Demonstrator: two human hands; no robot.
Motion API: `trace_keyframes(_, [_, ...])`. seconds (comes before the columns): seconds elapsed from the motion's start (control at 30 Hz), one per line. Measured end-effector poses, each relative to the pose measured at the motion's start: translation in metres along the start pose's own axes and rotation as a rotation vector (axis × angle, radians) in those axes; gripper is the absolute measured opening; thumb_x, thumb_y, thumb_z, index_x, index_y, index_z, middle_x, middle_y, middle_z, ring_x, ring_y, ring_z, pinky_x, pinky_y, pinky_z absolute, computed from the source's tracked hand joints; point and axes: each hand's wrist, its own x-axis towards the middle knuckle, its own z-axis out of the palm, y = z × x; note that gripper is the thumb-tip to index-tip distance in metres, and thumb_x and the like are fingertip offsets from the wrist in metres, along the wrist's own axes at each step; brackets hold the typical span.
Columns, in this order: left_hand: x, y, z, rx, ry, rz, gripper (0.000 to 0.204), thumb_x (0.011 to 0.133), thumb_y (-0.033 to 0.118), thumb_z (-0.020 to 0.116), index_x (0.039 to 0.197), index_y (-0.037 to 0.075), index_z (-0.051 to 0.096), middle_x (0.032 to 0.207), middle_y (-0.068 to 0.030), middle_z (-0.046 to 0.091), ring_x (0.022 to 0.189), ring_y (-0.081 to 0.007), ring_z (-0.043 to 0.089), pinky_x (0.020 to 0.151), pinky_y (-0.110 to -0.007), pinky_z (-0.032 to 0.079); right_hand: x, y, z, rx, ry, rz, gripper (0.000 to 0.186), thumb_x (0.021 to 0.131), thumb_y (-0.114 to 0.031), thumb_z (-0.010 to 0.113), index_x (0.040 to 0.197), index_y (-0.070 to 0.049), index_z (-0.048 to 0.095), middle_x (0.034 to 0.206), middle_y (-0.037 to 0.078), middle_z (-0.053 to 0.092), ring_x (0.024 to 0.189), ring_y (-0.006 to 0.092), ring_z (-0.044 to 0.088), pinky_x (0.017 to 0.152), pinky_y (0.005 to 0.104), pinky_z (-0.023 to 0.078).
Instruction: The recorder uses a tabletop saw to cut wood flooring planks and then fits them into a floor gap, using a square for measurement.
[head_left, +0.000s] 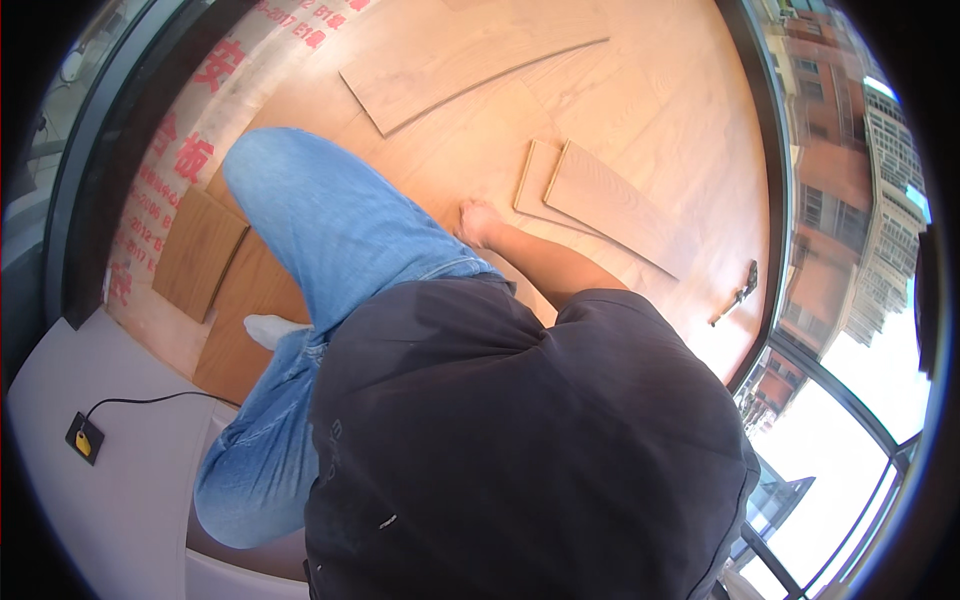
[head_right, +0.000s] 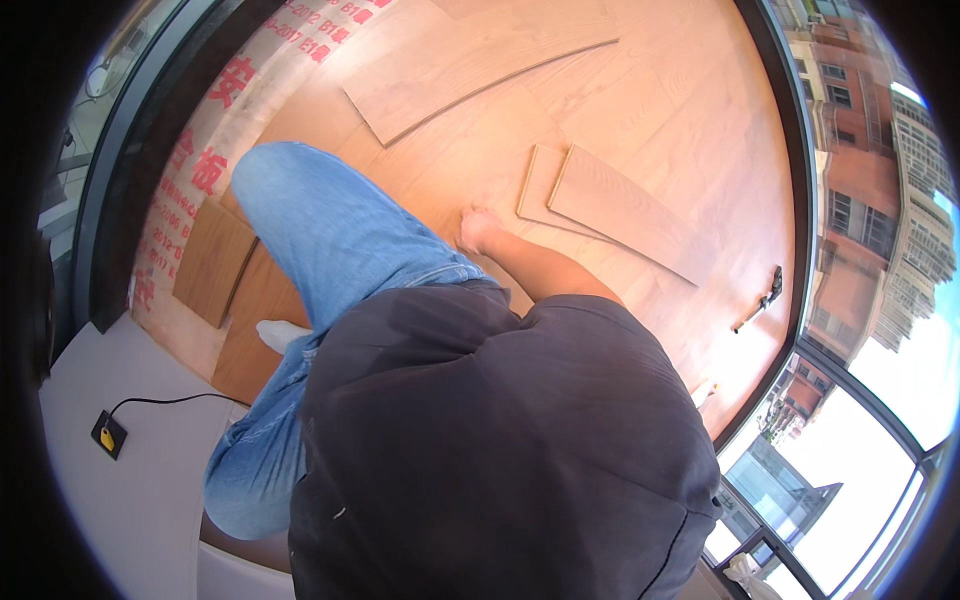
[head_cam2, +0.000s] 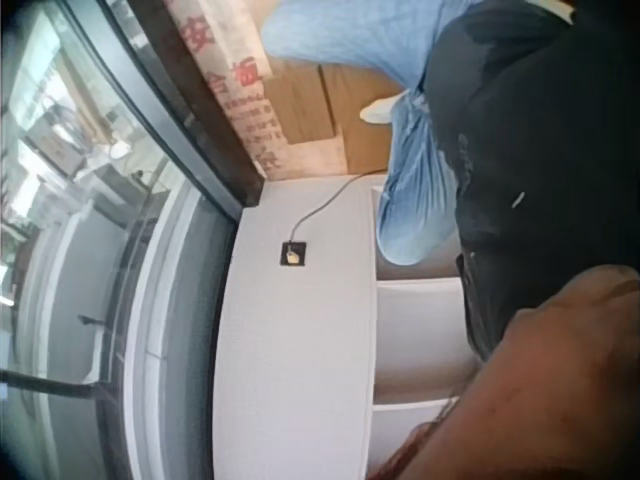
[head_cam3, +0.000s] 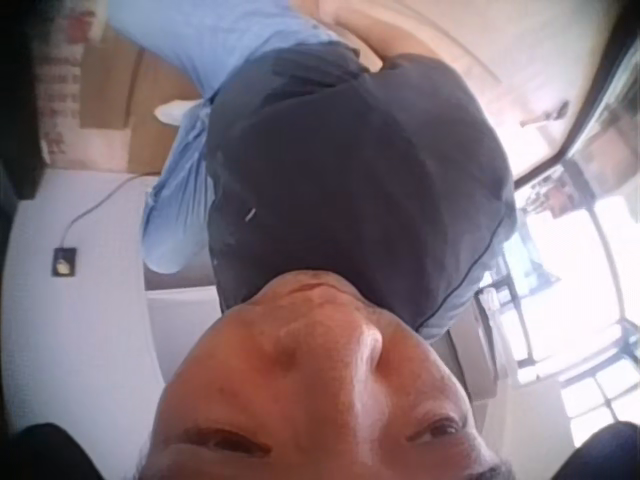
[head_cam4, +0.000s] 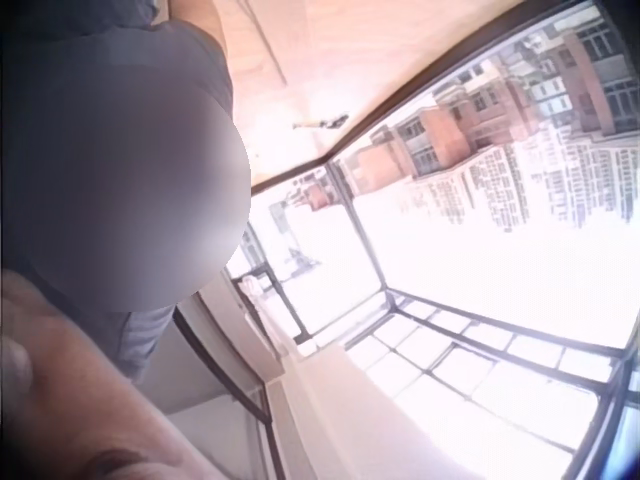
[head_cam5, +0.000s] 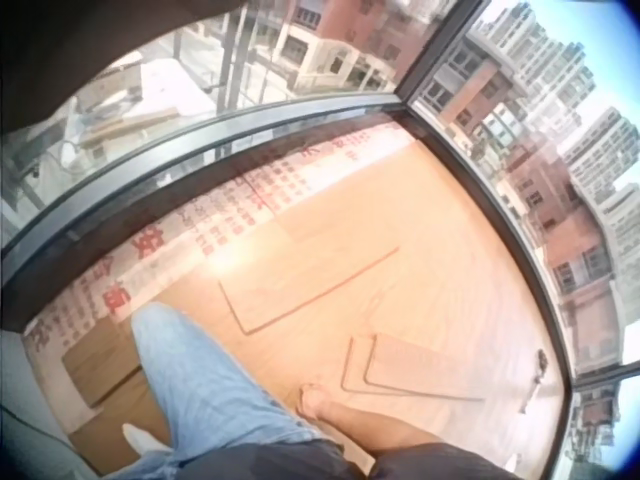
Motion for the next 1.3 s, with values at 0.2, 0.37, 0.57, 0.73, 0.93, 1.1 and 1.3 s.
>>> trace_keyframes(0.2, [-0.019, -0.01, -0.027, -0.122, 0.171, -0.03, 0.043, 0.091, 0.025, 0.063, 0.124, -0.002, 0.056, 0.12, -0.0168, 0.063, 0.118, -0.0323, 0.057, 0.101, -0.045, 0.046, 0.05, -0.001, -0.014, -0.256, -0.278, -0.206, 0.047, 0.089, -0.04, 0.052, 0.094, 0.002, 0.073, 0.104, 0.03, 0.068, 0.104, 0.0401, 0.066, 0.092, 0.0464, 0.052])
trace_keyframes(0.37, [-0.05, -0.028, -0.026, -0.37, 0.589, -0.08, 0.043, 0.092, 0.025, 0.062, 0.125, -0.003, 0.056, 0.121, -0.0173, 0.063, 0.118, -0.0325, 0.057, 0.101, -0.045, 0.046, 0.1, -0.093, -0.088, -0.072, 0.072, -0.155, 0.039, 0.091, -0.035, 0.06, 0.103, 0.0, 0.071, 0.106, 0.027, 0.069, 0.102, 0.0393, 0.068, 0.089, 0.0469, 0.053])
trace_keyframes(0.57, [-0.131, -0.075, 0.093, -0.768, 1.2, -0.21, 0.043, 0.094, 0.025, 0.061, 0.126, -0.003, 0.056, 0.121, -0.0178, 0.064, 0.118, -0.0328, 0.057, 0.102, -0.045, 0.046, 0.121, -0.302, -0.218, 0.272, 0.536, -0.718, 0.027, 0.094, -0.021, 0.061, 0.105, 0.003, 0.066, 0.092, 0.018, 0.072, 0.084, 0.0291, 0.069, 0.08, 0.0383, 0.053])
trace_keyframes(0.73, [-0.109, -0.089, 0.27, -0.83, 1.325, -0.917, 0.043, 0.089, 0.026, 0.062, 0.121, -0.003, 0.061, 0.116, -0.0215, 0.066, 0.115, -0.0381, 0.058, 0.099, -0.049, 0.047, 0.169, -0.433, -0.224, -0.184, 0.352, -1.181, 0.038, 0.096, -0.028, 0.064, 0.117, 0.004, 0.062, 0.105, 0.02, 0.068, 0.093, 0.0312, 0.066, 0.083, 0.0403, 0.053])
trace_keyframes(0.93, [-0.09, -0.003, 0.262, -1.279, 1.474, -0.832, 0.039, 0.082, 0.028, 0.066, 0.109, 0.0, 0.067, 0.109, -0.0222, 0.067, 0.11, -0.036, 0.062, 0.093, -0.047, 0.049, 0.212, -0.56, -0.133, -0.601, -0.072, -1.662, 0.052, 0.094, -0.03, 0.067, 0.131, 0.003, 0.052, 0.11, 0.021, 0.068, 0.097, 0.0292, 0.066, 0.087, 0.0392, 0.053])
trace_keyframes(1.1, [-0.026, 0.019, 0.318, -1.332, 1.571, -0.94, 0.035, 0.085, 0.032, 0.065, 0.095, 0.0, 0.074, 0.113, -0.0227, 0.068, 0.117, -0.0391, 0.06, 0.096, -0.048, 0.049, 0.213, -0.59, -0.062, -0.642, -0.391, -1.714, 0.053, 0.094, -0.03, 0.068, 0.132, 0.003, 0.052, 0.11, 0.02, 0.068, 0.097, 0.0285, 0.066, 0.087, 0.0387, 0.053])
trace_keyframes(1.3, [0.002, 0.013, 0.309, -1.648, 1.81, -1.185, 0.04, 0.09, 0.037, 0.063, 0.104, 0.002, 0.074, 0.112, -0.026, 0.068, 0.117, -0.0493, 0.058, 0.1, -0.05, 0.048, 0.197, -0.592, 0.028, -0.636, -0.649, -1.667, 0.053, 0.094, -0.029, 0.068, 0.133, 0.003, 0.051, 0.11, 0.02, 0.068, 0.098, 0.0276, 0.066, 0.087, 0.0382, 0.054])
